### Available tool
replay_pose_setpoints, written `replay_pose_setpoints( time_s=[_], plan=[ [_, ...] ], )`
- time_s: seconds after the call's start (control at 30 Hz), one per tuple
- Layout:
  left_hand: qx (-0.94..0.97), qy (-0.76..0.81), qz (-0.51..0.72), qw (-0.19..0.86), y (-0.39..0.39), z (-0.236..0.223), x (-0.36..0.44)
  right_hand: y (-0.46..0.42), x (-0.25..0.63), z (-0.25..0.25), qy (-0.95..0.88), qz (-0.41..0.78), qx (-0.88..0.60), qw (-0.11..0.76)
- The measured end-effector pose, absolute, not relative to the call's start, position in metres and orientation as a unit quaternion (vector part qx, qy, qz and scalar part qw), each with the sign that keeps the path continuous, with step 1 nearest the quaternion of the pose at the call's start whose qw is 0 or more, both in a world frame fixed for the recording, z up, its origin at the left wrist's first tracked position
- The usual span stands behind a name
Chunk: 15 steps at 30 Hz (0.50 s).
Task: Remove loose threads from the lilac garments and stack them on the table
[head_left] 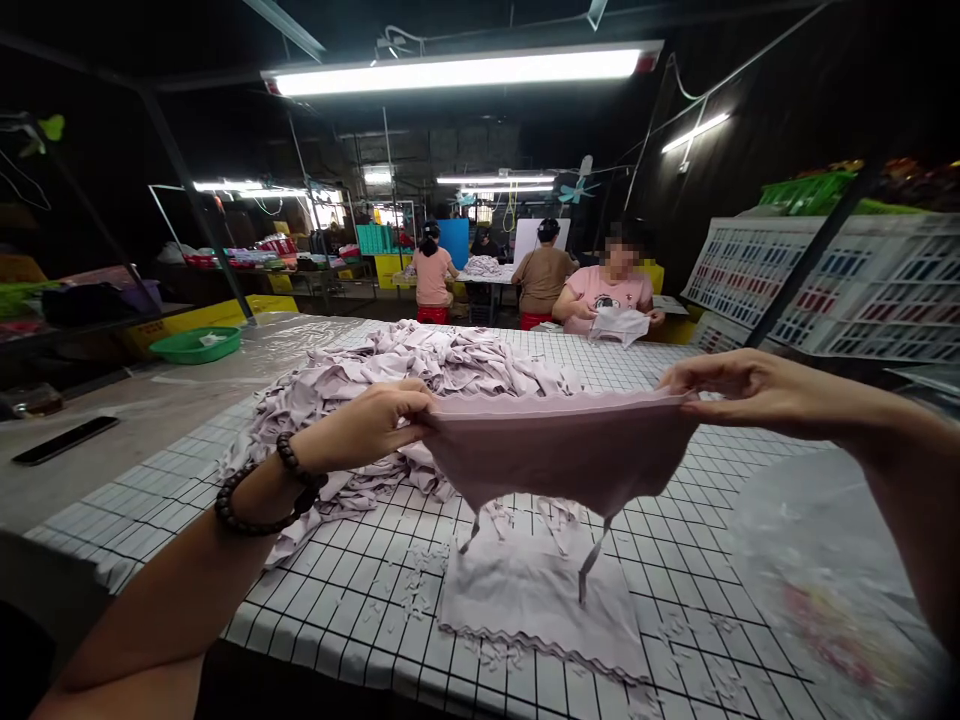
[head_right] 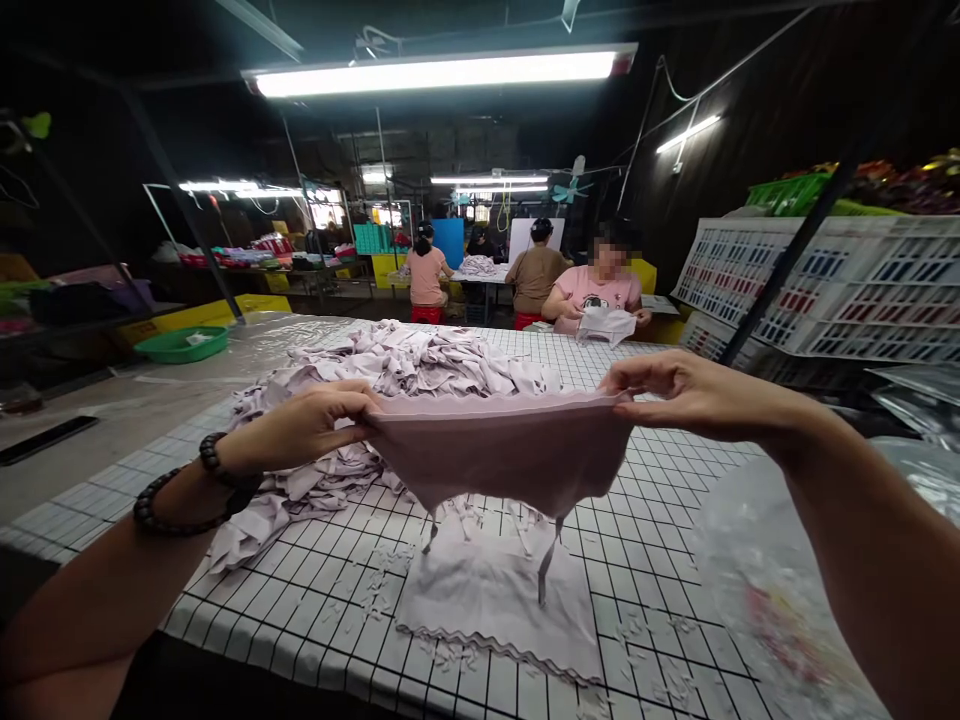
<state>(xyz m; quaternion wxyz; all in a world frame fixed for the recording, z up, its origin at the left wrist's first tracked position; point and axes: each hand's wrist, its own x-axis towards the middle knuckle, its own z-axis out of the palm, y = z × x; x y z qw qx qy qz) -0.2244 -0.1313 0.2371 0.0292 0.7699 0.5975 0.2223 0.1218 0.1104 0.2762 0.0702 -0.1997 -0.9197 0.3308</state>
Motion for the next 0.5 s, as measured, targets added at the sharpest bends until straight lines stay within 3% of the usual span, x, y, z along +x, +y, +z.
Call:
replay_pose_setpoints(
  time_s=[0.5],
  plan=[
    [0.733, 0.64, 0.223, 0.051, -0.112, 0.224, -0.237, 0.122, 0.116, 0.252, -0.885, 0.412, -0.158, 0.146]
  ],
)
